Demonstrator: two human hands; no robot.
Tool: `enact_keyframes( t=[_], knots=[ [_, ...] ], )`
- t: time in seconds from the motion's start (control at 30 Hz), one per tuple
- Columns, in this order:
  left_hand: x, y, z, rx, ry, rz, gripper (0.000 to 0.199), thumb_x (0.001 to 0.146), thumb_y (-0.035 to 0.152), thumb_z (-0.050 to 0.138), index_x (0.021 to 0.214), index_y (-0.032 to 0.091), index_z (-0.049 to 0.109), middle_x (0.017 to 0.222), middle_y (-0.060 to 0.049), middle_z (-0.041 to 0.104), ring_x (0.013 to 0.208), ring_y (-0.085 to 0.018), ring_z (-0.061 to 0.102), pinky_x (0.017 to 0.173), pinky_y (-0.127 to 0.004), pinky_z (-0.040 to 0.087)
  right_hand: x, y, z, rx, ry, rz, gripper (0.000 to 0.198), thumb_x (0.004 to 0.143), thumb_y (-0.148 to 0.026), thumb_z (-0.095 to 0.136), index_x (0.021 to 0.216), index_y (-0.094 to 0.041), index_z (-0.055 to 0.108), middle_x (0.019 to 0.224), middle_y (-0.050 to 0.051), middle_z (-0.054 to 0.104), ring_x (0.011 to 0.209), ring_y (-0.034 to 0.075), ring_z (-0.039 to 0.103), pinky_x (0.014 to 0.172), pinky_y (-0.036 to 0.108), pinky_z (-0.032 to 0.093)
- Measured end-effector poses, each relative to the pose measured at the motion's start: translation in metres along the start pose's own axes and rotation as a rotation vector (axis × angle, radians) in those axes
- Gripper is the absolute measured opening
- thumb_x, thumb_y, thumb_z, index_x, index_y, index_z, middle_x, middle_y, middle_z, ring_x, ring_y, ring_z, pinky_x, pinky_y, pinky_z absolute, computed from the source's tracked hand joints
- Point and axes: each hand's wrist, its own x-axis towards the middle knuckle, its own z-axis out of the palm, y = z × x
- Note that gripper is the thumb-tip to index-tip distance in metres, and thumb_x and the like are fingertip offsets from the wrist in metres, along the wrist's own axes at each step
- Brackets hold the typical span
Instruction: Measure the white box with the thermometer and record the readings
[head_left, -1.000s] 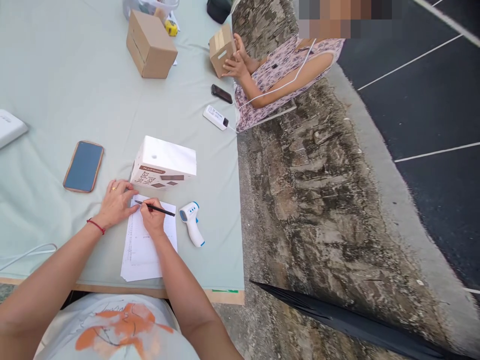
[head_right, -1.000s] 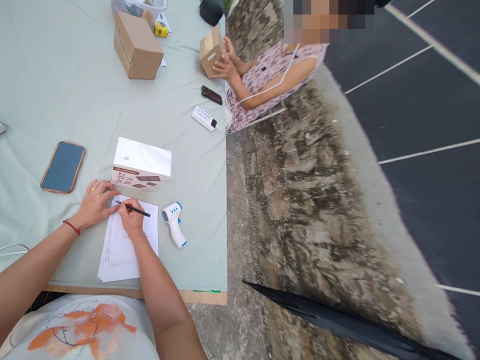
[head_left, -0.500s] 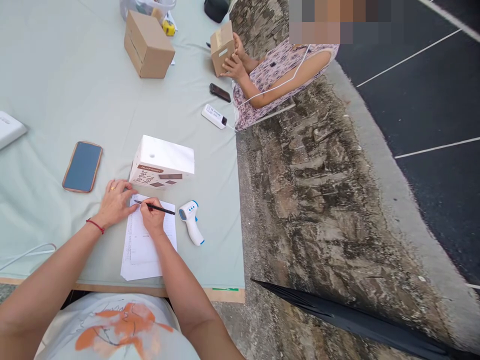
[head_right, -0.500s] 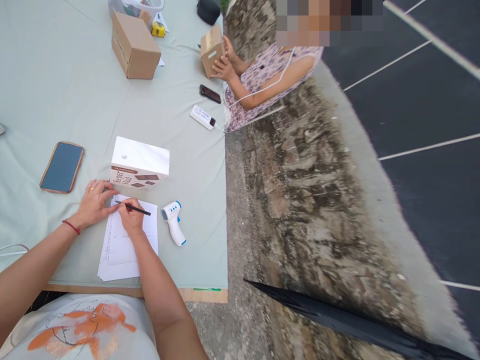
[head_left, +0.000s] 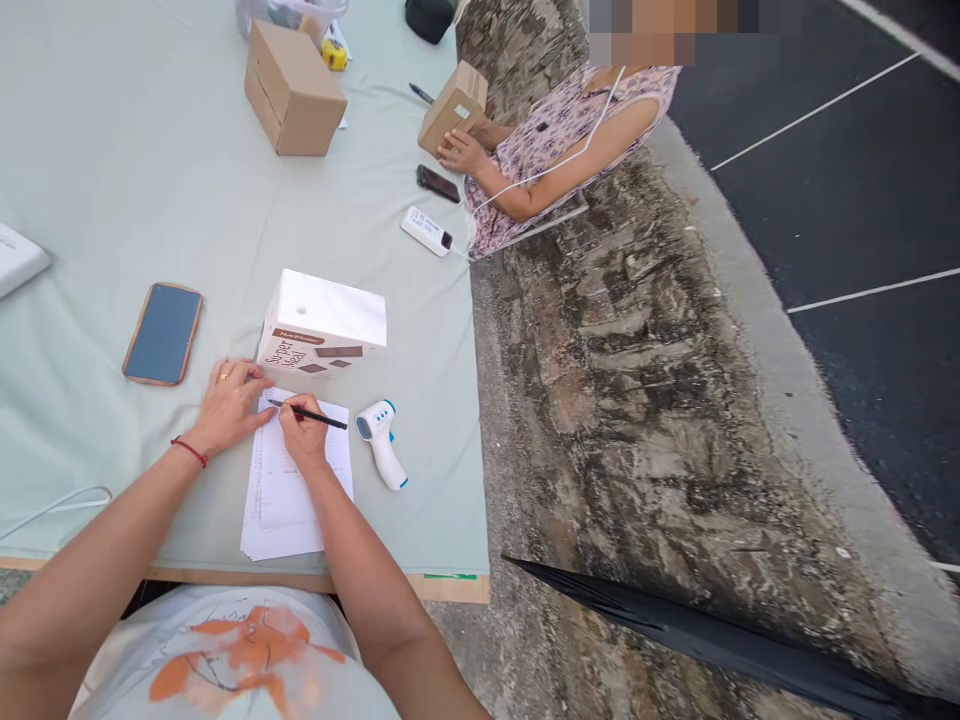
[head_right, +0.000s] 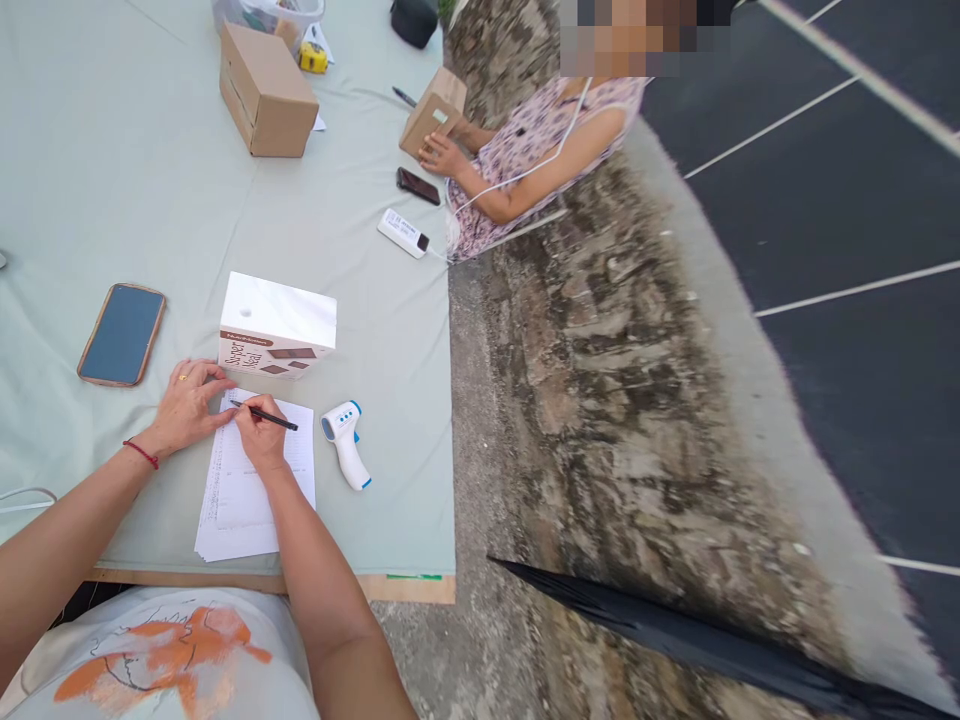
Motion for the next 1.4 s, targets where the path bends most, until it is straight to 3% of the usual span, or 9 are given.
enact_keyframes(
  t=[0.97,1.4],
  knots=[
    [0.0027,0.0032,-0.0047,0.004,-0.039,-0.025,0.033,0.08,0.034,0.069,0.109,0.018,0.07,0.115,-0.011,0.058,0.122,-0.031,0.05,0.12,-0.059,0.025,-0.0003,0.0004,-0.0009,-0.013,0.033,-0.039,0.017,0.079,-0.035,0.053,0.073,-0.019,0.052,0.068,0.0,0.052,0.063,0.015,0.048,0.061,0.026,0.043],
    [0.0026,0.0028,-0.0039,-0.015,-0.048,-0.039,0.034,0.079,0.034,0.068,0.109,0.018,0.07,0.116,-0.012,0.057,0.123,-0.031,0.05,0.121,-0.059,0.023,-0.0004,-0.0026,0.0001,-0.031,0.053,0.03,0.019,0.076,-0.039,0.05,0.071,-0.021,0.049,0.066,-0.001,0.052,0.062,0.015,0.047,0.061,0.027,0.042]
  ],
)
